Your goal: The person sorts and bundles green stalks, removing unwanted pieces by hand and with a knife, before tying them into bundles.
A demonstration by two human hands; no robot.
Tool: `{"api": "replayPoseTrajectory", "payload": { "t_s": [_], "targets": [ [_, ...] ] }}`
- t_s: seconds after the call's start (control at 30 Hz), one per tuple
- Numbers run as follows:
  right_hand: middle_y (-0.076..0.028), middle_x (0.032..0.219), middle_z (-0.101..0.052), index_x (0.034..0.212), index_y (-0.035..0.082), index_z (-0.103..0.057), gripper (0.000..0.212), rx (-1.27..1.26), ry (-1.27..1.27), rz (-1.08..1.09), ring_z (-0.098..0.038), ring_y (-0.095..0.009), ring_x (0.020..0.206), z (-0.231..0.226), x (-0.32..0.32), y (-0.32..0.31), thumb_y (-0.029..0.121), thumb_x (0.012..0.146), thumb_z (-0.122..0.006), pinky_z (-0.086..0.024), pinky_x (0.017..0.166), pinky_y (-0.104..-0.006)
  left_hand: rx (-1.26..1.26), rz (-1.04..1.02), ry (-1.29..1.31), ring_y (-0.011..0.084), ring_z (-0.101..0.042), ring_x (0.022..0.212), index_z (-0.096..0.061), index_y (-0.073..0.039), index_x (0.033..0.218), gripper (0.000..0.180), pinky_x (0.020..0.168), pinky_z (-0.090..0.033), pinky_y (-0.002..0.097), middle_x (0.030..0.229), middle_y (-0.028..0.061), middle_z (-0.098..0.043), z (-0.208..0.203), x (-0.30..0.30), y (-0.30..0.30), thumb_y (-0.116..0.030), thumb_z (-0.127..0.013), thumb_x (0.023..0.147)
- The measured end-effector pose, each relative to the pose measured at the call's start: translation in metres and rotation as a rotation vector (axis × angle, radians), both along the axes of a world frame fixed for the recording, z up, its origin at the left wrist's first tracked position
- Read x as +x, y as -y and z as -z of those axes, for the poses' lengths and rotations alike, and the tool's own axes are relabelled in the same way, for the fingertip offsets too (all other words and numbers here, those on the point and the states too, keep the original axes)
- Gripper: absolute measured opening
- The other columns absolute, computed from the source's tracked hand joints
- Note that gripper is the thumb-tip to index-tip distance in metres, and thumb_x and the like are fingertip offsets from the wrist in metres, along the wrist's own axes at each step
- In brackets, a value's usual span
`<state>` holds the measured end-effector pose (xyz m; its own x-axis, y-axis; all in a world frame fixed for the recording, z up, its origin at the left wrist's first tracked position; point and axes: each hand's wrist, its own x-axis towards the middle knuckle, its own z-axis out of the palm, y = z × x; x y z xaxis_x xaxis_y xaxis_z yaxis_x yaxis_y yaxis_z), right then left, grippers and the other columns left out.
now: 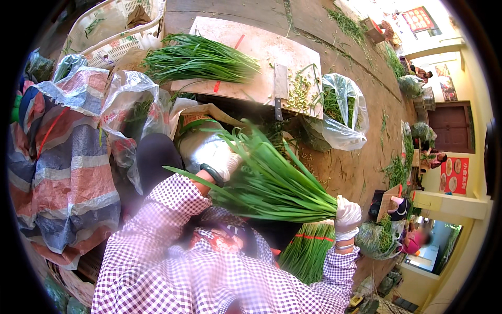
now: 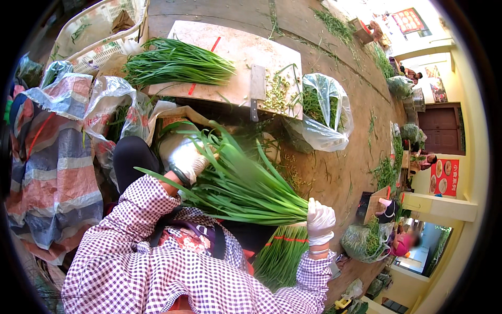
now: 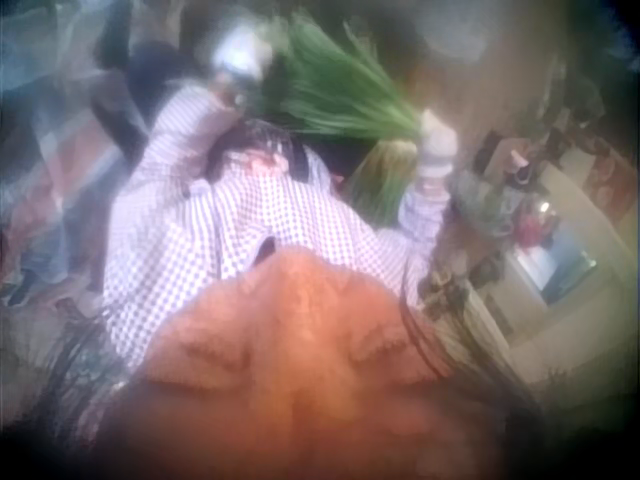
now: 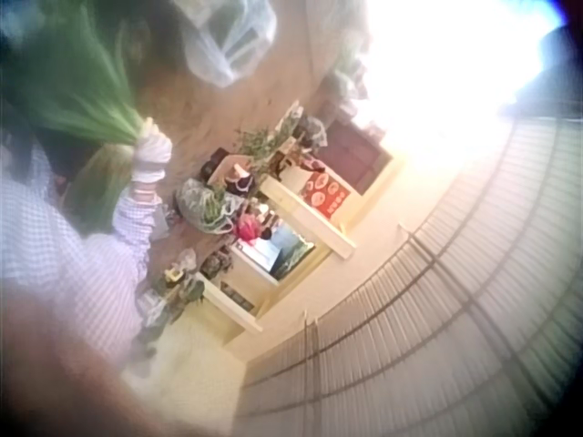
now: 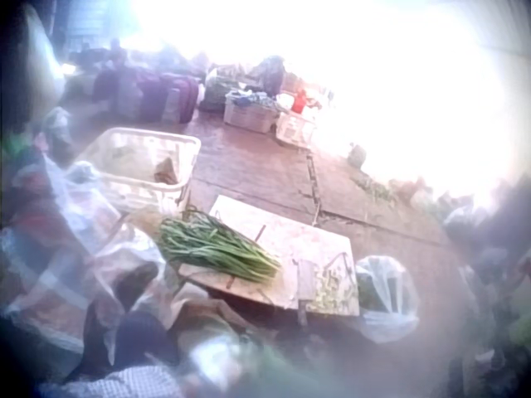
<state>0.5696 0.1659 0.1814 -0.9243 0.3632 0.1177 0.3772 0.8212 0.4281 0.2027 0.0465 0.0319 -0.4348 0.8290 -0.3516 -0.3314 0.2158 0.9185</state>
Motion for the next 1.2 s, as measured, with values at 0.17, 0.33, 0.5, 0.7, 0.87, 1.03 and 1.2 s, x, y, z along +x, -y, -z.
{"api": "replayPoseTrajectory", "payload": {
  "t_s": [0.17, 0.33, 0.5, 0.7, 0.87, 1.03, 1.2],
  "targets": [
    [-0.008, 0.103, -0.059, 0.122, 0.007, -0.05, 0.047, 0.015, 0.014, 0.023, -0.06, -0.022, 0.086, -0.007, 0.005, 0.003, 0.007, 0.077, -0.063, -0.047, 0.074, -0.0383, 0.016, -0.111, -0.016, 0.0091, -0.052, 0.07, -0.065, -0.002, 0.086, 0.011, 0.066, -0.045, 0.0266, 0.079, -0.0007, -0.062, 0.054, -0.041, 0.009, -0.012, -0.07, 0.085],
    [-0.008, 0.103, -0.059, 0.122, 0.008, -0.05, 0.046, 0.035, 0.017, 0.008, -0.06, -0.022, 0.087, -0.013, 0.015, 0.004, 0.007, 0.078, -0.064, -0.047, 0.074, -0.0384, -0.188, 0.155, -0.46, 0.0209, -0.062, 0.077, -0.07, 0.0, 0.088, 0.024, 0.071, -0.047, 0.0326, 0.087, 0.0098, -0.064, 0.011, -0.074, 0.018, -0.024, -0.07, 0.085],
    [-0.008, 0.104, -0.06, 0.121, 0.007, -0.05, 0.045, 0.048, 0.01, -0.005, -0.061, -0.022, 0.088, -0.013, 0.022, 0.004, 0.006, 0.078, -0.064, -0.048, 0.075, -0.0386, -0.063, 0.209, -0.455, 0.0209, -0.06, 0.081, -0.071, -0.003, 0.085, 0.013, 0.076, -0.048, 0.0325, 0.087, 0.0075, -0.061, 0.002, -0.073, 0.017, -0.011, -0.077, 0.076],
    [-0.008, 0.104, -0.06, 0.12, 0.008, -0.051, 0.046, 0.013, 0.003, -0.019, -0.061, -0.024, 0.087, -0.016, 0.017, 0.007, 0.004, 0.077, -0.064, -0.048, 0.075, -0.0385, -0.104, 0.39, -0.34, 0.0157, -0.061, 0.081, -0.075, -0.003, 0.092, 0.016, 0.075, -0.05, 0.0296, 0.085, 0.005, -0.064, 0.014, -0.061, 0.008, -0.01, -0.077, 0.078],
    [-0.008, 0.105, -0.06, 0.12, 0.009, -0.051, 0.045, 0.001, -0.003, 0.014, -0.061, -0.024, 0.085, -0.013, 0.021, 0.006, 0.004, 0.077, -0.064, -0.048, 0.074, -0.0388, -0.154, 0.372, -0.128, 0.0129, -0.063, 0.082, -0.074, -0.003, 0.095, 0.022, 0.076, -0.05, 0.0275, 0.089, 0.0064, -0.071, 0.001, -0.063, 0.009, -0.017, -0.077, 0.079],
    [-0.008, 0.105, -0.06, 0.121, 0.009, -0.051, 0.046, 0.011, -0.007, -0.001, -0.061, -0.024, 0.086, -0.011, 0.018, 0.004, 0.005, 0.077, -0.064, -0.048, 0.075, -0.0389, 0.099, 0.471, -0.293, 0.0138, -0.061, 0.076, -0.073, -0.003, 0.098, 0.028, 0.069, -0.049, 0.0279, 0.083, 0.0053, -0.066, -0.012, -0.061, 0.013, -0.021, -0.079, 0.078],
    [-0.008, 0.105, -0.06, 0.121, 0.009, -0.052, 0.045, 0.006, 0.006, 0.003, -0.061, -0.024, 0.087, -0.012, 0.016, 0.005, 0.005, 0.078, -0.064, -0.047, 0.075, -0.0386, 0.216, 0.56, -0.602, 0.0188, -0.061, 0.073, -0.073, -0.004, 0.092, 0.024, 0.067, -0.048, 0.0304, 0.079, 0.0068, -0.063, -0.001, -0.051, 0.007, -0.019, -0.08, 0.076]
  ]
}}
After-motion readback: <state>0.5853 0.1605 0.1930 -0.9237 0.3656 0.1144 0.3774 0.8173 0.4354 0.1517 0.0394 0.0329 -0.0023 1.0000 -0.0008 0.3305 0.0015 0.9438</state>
